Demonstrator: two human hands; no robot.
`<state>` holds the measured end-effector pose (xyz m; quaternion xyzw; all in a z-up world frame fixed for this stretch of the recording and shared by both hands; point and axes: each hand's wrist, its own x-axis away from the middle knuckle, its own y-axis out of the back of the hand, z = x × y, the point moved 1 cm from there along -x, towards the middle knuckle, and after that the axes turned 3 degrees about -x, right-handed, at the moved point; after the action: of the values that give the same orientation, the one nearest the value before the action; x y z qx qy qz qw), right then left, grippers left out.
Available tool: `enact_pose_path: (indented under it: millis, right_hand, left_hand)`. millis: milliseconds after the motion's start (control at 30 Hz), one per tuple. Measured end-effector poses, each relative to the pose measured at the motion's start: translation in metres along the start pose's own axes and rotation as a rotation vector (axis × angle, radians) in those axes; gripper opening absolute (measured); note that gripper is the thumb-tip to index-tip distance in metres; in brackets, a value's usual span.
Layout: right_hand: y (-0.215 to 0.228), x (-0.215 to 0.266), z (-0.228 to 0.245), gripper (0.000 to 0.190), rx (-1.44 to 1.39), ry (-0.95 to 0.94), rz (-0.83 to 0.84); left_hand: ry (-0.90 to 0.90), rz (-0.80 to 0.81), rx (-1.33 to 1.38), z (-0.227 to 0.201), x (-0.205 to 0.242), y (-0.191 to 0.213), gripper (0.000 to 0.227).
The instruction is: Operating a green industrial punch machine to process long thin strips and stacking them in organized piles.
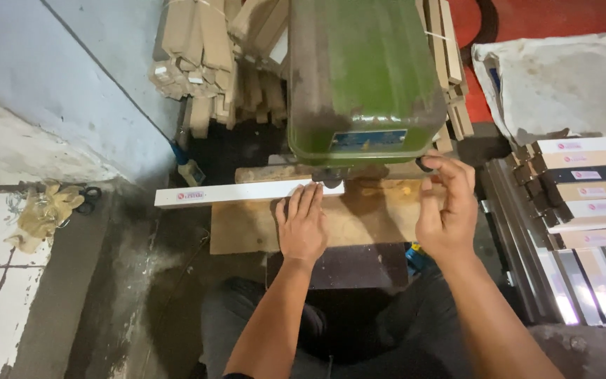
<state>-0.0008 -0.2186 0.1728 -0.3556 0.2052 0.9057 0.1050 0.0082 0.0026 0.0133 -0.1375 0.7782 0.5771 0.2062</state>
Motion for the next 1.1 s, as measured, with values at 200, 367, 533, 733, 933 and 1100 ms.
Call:
enact_pose_path:
  millis: [200, 367, 533, 733, 933, 1100]
  right_hand:
    - [-0.003, -0.003, 0.004, 0.02, 0.016, 0.023, -0.012]
    - [-0.001, -0.007, -0.008, 0.014, 0.081, 0.078, -0.022]
    - [0.002, -0.029, -0.026, 0.01, 0.177, 0.262, -0.035]
    - [-0.017, -0.079, -0.008, 0.015, -0.065, 0.156, -0.108]
    - [-0.037, -0.122, -0.023, 0.012, -0.202, -0.305, -0.202]
    - [-0.041, -0.11, -0.096, 0.024, -0.357, -0.448, 0.019]
  left_hand:
    - [0.004, 0.008, -0.01, 0.001, 0.001, -0.001, 0.053]
    - [0.018, 0.042, 0.002, 0.002, 0.0, -0.003, 0.051]
    - [-0.017, 0.043, 0.007, 0.004, -0.003, -0.004, 0.05]
    - [-0.021, 0.115, -0.027, 0.005, -0.006, -0.006, 0.053]
    - [-0.032, 0.076, -0.031, 0.005, -0.005, -0.006, 0.053]
    - [-0.014, 0.06, -0.004, 0.002, -0.008, -0.002, 0.047]
